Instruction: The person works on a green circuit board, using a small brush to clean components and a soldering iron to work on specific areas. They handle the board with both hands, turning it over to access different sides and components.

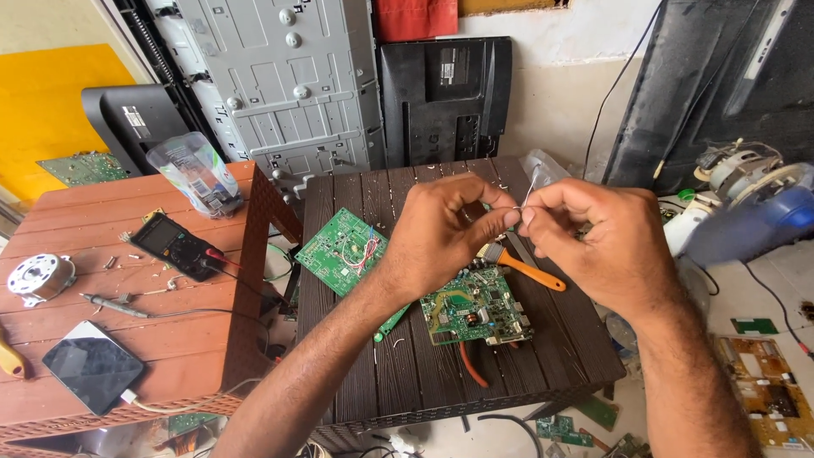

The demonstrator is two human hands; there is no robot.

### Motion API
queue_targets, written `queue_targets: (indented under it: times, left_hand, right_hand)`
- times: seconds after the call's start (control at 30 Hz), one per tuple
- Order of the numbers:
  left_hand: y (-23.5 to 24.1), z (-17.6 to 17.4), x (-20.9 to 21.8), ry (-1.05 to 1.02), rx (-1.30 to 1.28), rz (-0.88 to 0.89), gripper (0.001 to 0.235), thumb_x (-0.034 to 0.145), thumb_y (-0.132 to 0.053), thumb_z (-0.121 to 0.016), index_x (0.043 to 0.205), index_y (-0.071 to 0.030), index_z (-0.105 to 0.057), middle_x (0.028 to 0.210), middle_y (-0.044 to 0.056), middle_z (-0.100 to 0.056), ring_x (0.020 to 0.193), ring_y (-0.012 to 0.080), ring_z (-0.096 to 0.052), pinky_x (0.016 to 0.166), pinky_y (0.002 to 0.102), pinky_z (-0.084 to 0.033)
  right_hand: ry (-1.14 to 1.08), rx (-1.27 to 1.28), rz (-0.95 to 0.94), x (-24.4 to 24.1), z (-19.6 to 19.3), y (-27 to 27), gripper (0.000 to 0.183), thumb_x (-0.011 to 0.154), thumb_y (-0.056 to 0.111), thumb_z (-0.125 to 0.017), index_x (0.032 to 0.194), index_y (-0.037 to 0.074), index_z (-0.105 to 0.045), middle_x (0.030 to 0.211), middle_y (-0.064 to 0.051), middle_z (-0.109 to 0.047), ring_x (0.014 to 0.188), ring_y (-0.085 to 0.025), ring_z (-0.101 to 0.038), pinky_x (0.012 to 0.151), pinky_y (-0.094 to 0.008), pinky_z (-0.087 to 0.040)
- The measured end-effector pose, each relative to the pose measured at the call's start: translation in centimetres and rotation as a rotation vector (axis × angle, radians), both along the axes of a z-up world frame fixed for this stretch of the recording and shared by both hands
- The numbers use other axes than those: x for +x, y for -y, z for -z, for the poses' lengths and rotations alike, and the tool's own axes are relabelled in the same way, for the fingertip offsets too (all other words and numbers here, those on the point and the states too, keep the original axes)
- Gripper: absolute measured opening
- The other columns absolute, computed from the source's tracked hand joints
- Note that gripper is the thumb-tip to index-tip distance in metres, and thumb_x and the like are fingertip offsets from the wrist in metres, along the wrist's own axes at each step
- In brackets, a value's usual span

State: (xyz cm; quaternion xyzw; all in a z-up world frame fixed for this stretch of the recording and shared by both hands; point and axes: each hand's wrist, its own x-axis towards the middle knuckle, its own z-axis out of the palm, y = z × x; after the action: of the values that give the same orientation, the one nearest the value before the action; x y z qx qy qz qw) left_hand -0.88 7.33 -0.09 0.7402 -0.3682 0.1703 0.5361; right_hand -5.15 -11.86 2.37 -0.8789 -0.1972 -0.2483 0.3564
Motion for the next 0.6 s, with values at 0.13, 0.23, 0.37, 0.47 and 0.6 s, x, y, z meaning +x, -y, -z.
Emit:
queue_targets:
  times: [0.13,0.23,0.37,0.47,0.6]
  left_hand:
    - [0.1,0.9,0.5,0.061,-0.010,-0.010,0.011,0.094,-0.022,-0.074,0.090,-0.012,-0.071,0.081,-0.002,-0.069,0.060,0.0082,-0.055,0.055,0.026,-0.046]
    - [0.0,0.8,0.8,0.043,-0.006,-0.011,0.010,0.094,-0.022,-0.074,0.090,-0.012,-0.071,0.080,-0.002,-0.070,0.062,0.0084,-0.056,0.056,0.025,-0.048]
    - [-0.4,0.4,1.3,-0.119,0.011,0.024,0.011,0.094,-0.023,-0.074,0.091,-0.012,-0.074,0.078,-0.003,-0.072,0.056,0.0033,-0.052,0.050,0.022,-0.044]
    - [-0.2,0.8,1.5,-0.118,0.022,0.039,0.012,0.092,-0.024,-0.076,0.091,-0.013,-0.074,0.079,-0.004,-0.072,0.060,0.0036,-0.056,0.054,0.023,-0.047]
    - [0.0,0.9,1.3,-0.062,0.075,0.069,0.010,0.093,-0.025,-0.075,0.094,-0.014,-0.075,0.078,-0.005,-0.072,0.062,0.0043,-0.055,0.058,0.024,-0.046]
  right_hand:
    - [0.051,0.000,-0.048,0.4,0.3,-0.2,0.009,0.091,0.001,-0.069,0.083,0.005,-0.072,0.068,0.000,-0.073,0.058,-0.009,-0.074,0.053,-0.021,-0.053]
    - [-0.122,0.109,-0.034,1.0,0.7,0.1,0.013,0.095,0.009,-0.065,0.085,0.005,-0.073,0.070,-0.004,-0.076,0.057,-0.010,-0.074,0.059,-0.021,-0.054]
    - [-0.226,0.244,-0.124,1.6,1.0,1.1,0.017,0.096,0.011,-0.066,0.105,0.000,-0.075,0.084,-0.009,-0.078,0.066,-0.014,-0.072,0.061,-0.025,-0.057]
    - [-0.176,0.227,-0.135,1.4,0.7,1.1,0.023,0.097,0.015,-0.065,0.113,0.001,-0.075,0.097,-0.007,-0.076,0.073,-0.012,-0.068,0.060,-0.024,-0.056]
    - [0.038,0.158,-0.133,1.6,1.6,0.7,0.006,0.096,0.005,-0.076,0.100,0.002,-0.076,0.100,-0.009,-0.075,0.093,-0.013,-0.067,0.071,-0.023,-0.046]
